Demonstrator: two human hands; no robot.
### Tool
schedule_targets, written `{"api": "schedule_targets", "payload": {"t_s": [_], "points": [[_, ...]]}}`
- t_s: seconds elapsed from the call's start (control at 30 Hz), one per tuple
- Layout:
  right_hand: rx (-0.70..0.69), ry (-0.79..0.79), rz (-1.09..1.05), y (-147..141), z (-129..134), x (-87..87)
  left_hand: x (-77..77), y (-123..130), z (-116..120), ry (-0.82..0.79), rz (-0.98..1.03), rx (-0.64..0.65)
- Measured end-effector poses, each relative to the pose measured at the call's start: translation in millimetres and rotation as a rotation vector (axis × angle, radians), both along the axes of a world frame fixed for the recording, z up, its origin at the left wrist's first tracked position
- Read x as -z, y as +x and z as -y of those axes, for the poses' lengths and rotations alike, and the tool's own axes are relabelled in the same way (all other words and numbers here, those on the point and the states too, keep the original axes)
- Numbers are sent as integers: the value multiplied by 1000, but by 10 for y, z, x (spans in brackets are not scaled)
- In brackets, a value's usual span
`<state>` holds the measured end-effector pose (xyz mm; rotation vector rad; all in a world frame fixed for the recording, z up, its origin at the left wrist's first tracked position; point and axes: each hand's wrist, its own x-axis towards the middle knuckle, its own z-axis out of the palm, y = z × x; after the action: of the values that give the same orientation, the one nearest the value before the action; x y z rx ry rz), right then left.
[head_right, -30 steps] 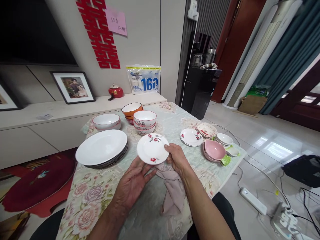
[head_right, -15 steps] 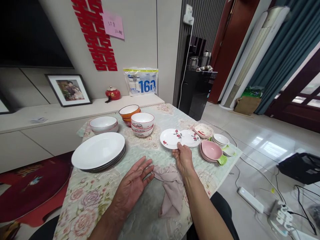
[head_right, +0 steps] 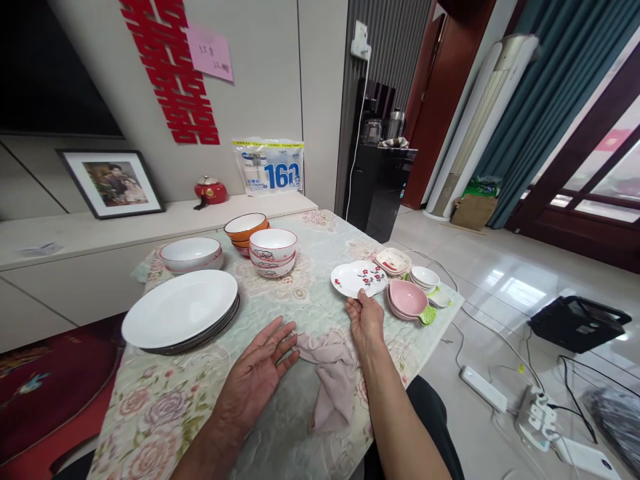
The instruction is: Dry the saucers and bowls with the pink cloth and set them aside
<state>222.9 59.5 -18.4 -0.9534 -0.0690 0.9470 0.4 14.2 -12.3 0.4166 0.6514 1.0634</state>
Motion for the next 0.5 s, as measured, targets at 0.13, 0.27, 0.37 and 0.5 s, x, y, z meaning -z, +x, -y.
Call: {"api": "schedule_targets", "payload": {"t_s": [0.13, 0.27, 0.37, 0.5], "points": [[27, 0, -16, 41, 4, 20, -6, 6, 9, 1, -1, 4], [44, -6, -31, 74, -7, 35, -17, 11, 18, 1, -4, 0], [60, -12, -52, 89, -15, 39, -30, 16, 22, -6, -9, 1], [80, -14, -81, 101, -27, 42, -30, 20, 21, -8, -11, 3]]}}
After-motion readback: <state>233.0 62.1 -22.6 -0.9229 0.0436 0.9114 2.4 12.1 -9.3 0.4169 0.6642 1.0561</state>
